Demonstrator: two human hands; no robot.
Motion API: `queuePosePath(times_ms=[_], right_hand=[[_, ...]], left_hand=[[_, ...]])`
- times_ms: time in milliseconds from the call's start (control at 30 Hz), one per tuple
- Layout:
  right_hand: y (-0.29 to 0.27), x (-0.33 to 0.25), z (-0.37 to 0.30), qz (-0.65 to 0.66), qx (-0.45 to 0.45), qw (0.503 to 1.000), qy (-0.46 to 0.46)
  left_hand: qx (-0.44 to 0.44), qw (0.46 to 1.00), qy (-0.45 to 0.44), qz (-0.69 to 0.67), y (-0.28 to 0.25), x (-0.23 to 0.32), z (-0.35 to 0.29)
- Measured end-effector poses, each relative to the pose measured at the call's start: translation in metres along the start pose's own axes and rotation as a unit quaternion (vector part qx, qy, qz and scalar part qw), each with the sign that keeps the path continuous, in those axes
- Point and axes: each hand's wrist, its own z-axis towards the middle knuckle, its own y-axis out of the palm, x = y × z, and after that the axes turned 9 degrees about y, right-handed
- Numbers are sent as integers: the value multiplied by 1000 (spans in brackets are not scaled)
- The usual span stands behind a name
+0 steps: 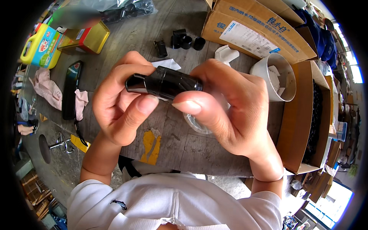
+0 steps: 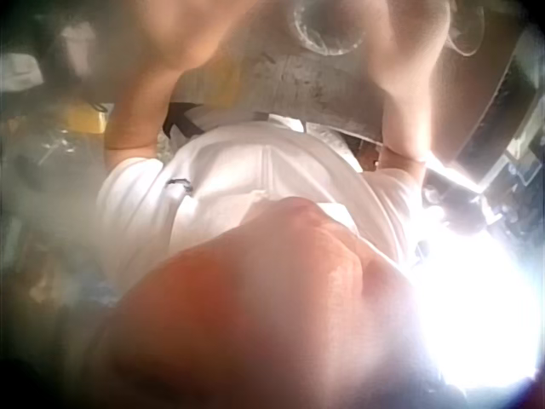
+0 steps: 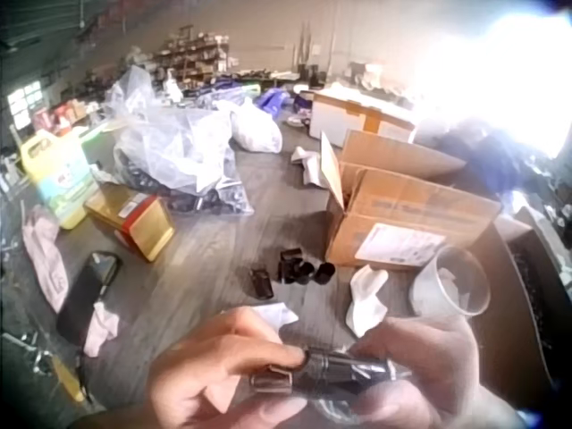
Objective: The person cleans small black cylindrical mechanical parts by applying a dark paste with a metal tool and wiping them with a white tissue. The person handles the parts one at a time, rotating them to cover all surfaces, and places the cleaned items into a cardboard box.
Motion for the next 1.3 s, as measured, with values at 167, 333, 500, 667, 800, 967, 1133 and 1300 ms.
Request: queuePosePath(times_ms=[167, 333, 500, 667, 800, 967, 1133, 1300], right_hand=[[0, -16, -6, 2, -13, 996, 83], [2, -31, -9, -17, -29, 988, 147], [4, -23, -14, -95, -45, 993, 47], [10, -12, -21, -214, 13, 975, -59], [14, -7, -16, -239, 62, 956, -157], [14, -4, -9, -240, 78, 942, -221], [18, -4, -9, -223, 79, 949, -206], [19, -8, -8, -205, 63, 960, -180]], left_hand=[[43, 998, -24, -37, 5, 1, -1], [80, 996, -37, -31, 7, 4, 0], [75, 994, -37, -63, 2, -2, -1], [82, 992, -39, -89, 7, -1, 1], [68, 995, -27, -67, 5, 0, 2], [45, 997, -18, -62, 2, -2, 2], [54, 997, -9, -46, 2, -4, 1], [49, 998, -8, -29, 0, -5, 0]])
